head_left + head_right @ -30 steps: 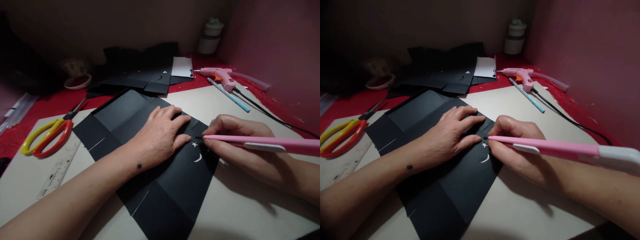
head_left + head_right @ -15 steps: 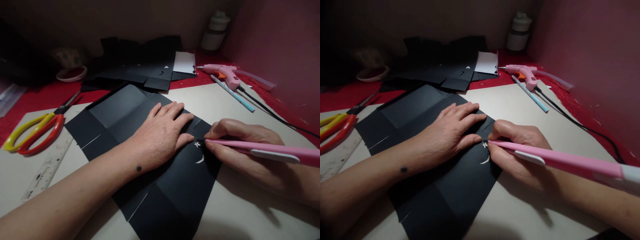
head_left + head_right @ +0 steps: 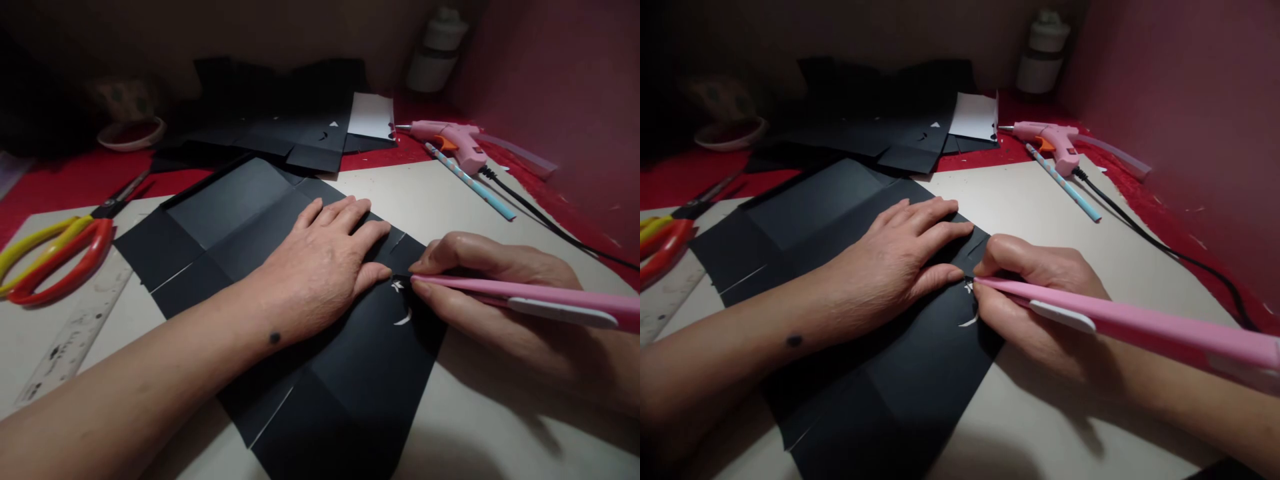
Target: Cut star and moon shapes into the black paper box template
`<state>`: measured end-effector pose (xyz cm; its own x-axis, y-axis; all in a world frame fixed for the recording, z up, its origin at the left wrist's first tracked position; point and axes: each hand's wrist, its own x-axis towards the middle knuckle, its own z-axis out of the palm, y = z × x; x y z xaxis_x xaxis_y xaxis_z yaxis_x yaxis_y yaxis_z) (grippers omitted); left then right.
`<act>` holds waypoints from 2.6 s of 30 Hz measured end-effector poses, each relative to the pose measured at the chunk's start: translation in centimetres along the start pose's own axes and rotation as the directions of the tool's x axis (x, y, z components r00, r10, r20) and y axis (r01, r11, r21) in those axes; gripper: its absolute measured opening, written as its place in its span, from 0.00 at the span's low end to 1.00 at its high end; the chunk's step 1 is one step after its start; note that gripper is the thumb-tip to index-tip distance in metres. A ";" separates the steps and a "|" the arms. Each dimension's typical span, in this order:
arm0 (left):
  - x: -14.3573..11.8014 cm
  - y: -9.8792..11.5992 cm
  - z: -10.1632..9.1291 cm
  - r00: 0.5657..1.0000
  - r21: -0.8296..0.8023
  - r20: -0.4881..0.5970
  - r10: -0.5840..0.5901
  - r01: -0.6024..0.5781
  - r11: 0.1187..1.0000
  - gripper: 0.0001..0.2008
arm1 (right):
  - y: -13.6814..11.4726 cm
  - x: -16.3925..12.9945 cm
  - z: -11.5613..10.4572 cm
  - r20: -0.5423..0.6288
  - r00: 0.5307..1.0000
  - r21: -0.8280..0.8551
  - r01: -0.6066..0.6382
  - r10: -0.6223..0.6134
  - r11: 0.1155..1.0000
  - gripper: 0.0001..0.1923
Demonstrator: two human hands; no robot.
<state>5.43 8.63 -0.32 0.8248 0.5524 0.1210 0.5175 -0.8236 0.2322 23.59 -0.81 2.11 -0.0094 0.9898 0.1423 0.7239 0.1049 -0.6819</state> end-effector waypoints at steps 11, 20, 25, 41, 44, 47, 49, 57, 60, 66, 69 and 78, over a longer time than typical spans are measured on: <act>-0.1 -0.1 0.4 0.999 0.015 -0.039 0.022 -0.021 1.000 0.23 | -0.4 0.2 -0.3 0.013 1.000 -0.003 0.004 -0.004 1.000 0.07; 0.0 -0.1 0.3 0.999 0.016 -0.027 0.019 -0.019 1.000 0.23 | -0.5 0.3 -0.2 0.060 0.998 -0.048 0.023 -0.020 0.999 0.08; 0.1 -0.1 0.3 1.000 0.009 -0.010 0.010 -0.010 1.000 0.23 | -0.6 0.4 -0.1 0.046 0.998 -0.034 0.034 -0.032 0.999 0.07; 0.0 -0.1 0.5 0.999 0.027 -0.033 0.015 -0.014 1.000 0.24 | -0.1 0.1 -0.4 0.120 0.991 -0.085 0.062 -0.052 0.994 0.07; 0.1 0.0 0.4 1.000 0.038 -0.024 0.012 -0.011 0.999 0.24 | -0.6 -0.1 -0.1 0.060 0.998 -0.093 -0.021 0.026 0.995 0.07; 0.1 0.1 0.2 1.000 0.047 -0.008 0.004 -0.003 0.999 0.24 | -1.0 -0.1 0.2 0.032 0.998 -0.077 -0.053 0.056 0.996 0.07; 0.2 0.1 0.2 1.000 0.045 0.004 -0.005 0.005 0.999 0.24 | -1.0 0.0 0.1 0.041 0.999 -0.066 -0.031 0.034 0.997 0.07; 0.3 0.1 0.4 1.000 0.051 0.003 -0.005 0.005 0.999 0.24 | 0.2 0.6 -0.5 0.071 0.995 -0.127 0.078 -0.069 0.989 0.07; 0.2 0.1 0.4 1.000 0.049 -0.008 0.001 -0.001 0.999 0.23 | 0.4 0.6 -0.3 0.047 0.995 -0.143 0.099 -0.094 0.985 0.08; 0.2 0.1 0.4 1.000 0.046 -0.014 0.003 -0.002 0.999 0.24 | 0.3 0.4 -0.3 0.048 0.991 -0.172 0.131 -0.124 0.976 0.06; 0.2 0.0 0.4 1.000 0.053 -0.024 0.009 -0.008 0.999 0.24 | 0.2 0.3 0.0 -0.005 0.994 -0.197 0.105 -0.108 0.975 0.05; 0.2 0.1 0.4 1.000 0.050 -0.010 0.002 -0.002 0.999 0.24 | 0.1 0.1 0.6 -0.077 0.993 -0.229 0.069 -0.088 0.971 0.05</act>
<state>5.75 8.66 -0.65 0.8236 0.5517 0.1315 0.5267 -0.8301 0.1833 23.26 -0.67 1.61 -0.0206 0.9663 0.2565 0.8600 0.1479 -0.4883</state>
